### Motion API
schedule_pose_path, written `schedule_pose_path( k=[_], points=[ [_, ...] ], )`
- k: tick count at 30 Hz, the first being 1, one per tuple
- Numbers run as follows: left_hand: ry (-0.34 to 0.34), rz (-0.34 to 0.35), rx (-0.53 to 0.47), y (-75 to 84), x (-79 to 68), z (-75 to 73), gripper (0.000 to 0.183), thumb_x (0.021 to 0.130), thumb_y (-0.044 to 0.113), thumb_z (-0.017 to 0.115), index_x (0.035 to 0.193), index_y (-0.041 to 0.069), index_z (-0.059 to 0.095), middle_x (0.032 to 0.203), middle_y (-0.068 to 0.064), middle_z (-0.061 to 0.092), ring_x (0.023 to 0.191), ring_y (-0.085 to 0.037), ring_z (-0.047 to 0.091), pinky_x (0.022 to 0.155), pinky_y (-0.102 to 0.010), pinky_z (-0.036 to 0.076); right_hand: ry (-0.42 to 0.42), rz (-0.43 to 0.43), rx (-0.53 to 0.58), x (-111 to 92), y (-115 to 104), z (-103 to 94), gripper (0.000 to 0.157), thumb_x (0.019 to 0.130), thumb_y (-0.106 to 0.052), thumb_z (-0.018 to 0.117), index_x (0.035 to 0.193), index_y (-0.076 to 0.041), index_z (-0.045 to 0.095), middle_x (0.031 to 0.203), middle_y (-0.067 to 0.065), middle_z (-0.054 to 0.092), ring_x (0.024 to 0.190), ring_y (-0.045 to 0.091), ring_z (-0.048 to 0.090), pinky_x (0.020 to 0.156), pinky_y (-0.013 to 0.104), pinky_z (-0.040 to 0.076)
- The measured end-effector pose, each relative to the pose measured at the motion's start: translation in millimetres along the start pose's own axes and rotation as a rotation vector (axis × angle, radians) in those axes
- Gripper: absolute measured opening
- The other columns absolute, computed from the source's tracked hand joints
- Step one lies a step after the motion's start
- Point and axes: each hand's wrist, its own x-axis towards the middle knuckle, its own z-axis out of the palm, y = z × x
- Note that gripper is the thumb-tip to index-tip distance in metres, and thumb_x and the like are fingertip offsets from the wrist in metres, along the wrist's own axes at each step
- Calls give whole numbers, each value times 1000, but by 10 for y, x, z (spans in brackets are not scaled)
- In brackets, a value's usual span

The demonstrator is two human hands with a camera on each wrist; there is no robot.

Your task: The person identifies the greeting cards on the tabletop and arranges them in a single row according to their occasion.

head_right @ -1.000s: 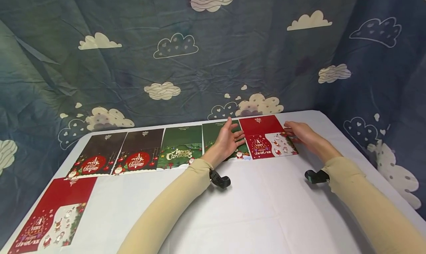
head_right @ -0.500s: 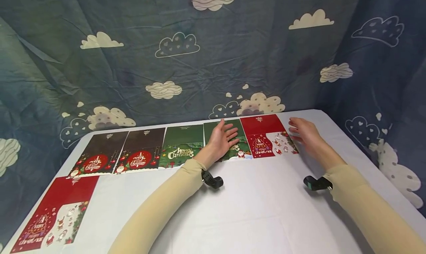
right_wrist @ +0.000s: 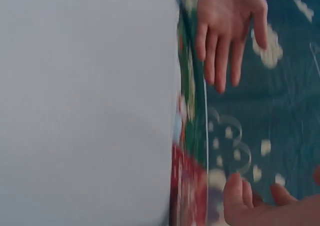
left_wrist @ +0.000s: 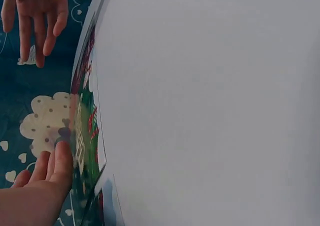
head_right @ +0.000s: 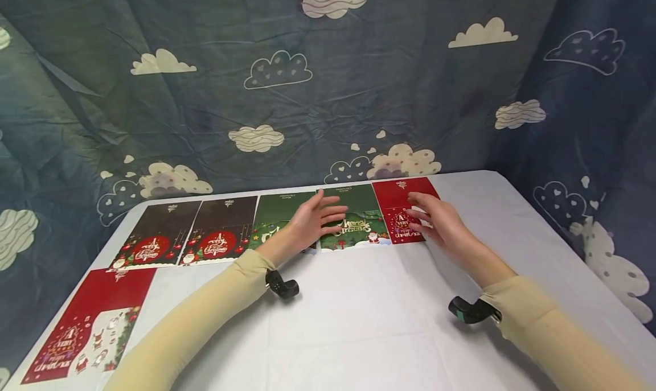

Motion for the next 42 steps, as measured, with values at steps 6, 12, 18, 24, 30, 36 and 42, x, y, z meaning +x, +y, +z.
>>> schedule_pose_path(
  k=[6,12,18,24,30,36,42],
  points=[
    [-57,-17,120,146,-294,-170,60,109,42,24,155,4,22,152,-25,35,140,-38,32,110,-49,34,-98,-26,-4,-54,47,416,57,104,-42,46,149,-7,37,149,11,33,114,14,55,97,30,48],
    [-73,-25,210,262,-529,-292,57,109,40,26,153,5,26,150,-26,36,138,-39,35,108,-51,35,-191,-62,-101,-110,85,801,61,106,-39,41,152,-1,29,155,18,27,118,16,54,96,30,49],
    [-42,-27,241,325,-880,-491,53,108,36,32,149,3,32,146,-30,41,134,-42,40,107,-52,37,-274,-52,-155,-141,120,1149,55,107,-33,41,150,0,34,153,21,31,128,35,47,94,31,50],
    [-27,-30,239,333,-1224,-678,51,107,26,34,149,-3,29,143,-35,40,133,-46,39,107,-54,36,-351,-30,-157,-185,130,1368,52,106,-32,43,148,0,37,151,18,34,128,38,47,96,36,50],
    [20,-41,243,302,-1542,-843,52,106,27,40,147,-4,31,138,-30,49,130,-46,43,101,-49,44,-433,-29,-131,-274,167,1534,52,105,-31,46,146,2,39,150,16,38,129,37,48,97,40,49],
    [51,-17,245,347,-1866,-1028,48,106,25,41,144,-3,36,134,-23,56,126,-43,50,100,-48,45,-524,-55,-169,-347,162,1713,50,105,-31,45,146,-2,40,150,13,39,131,40,44,101,45,45],
    [111,18,245,426,-2260,-1259,39,107,24,41,139,4,45,132,-20,57,122,-39,54,99,-47,46,-582,-41,-175,-359,170,1906,49,105,-30,46,147,-5,40,152,8,36,132,38,42,103,45,43]
  ],
)
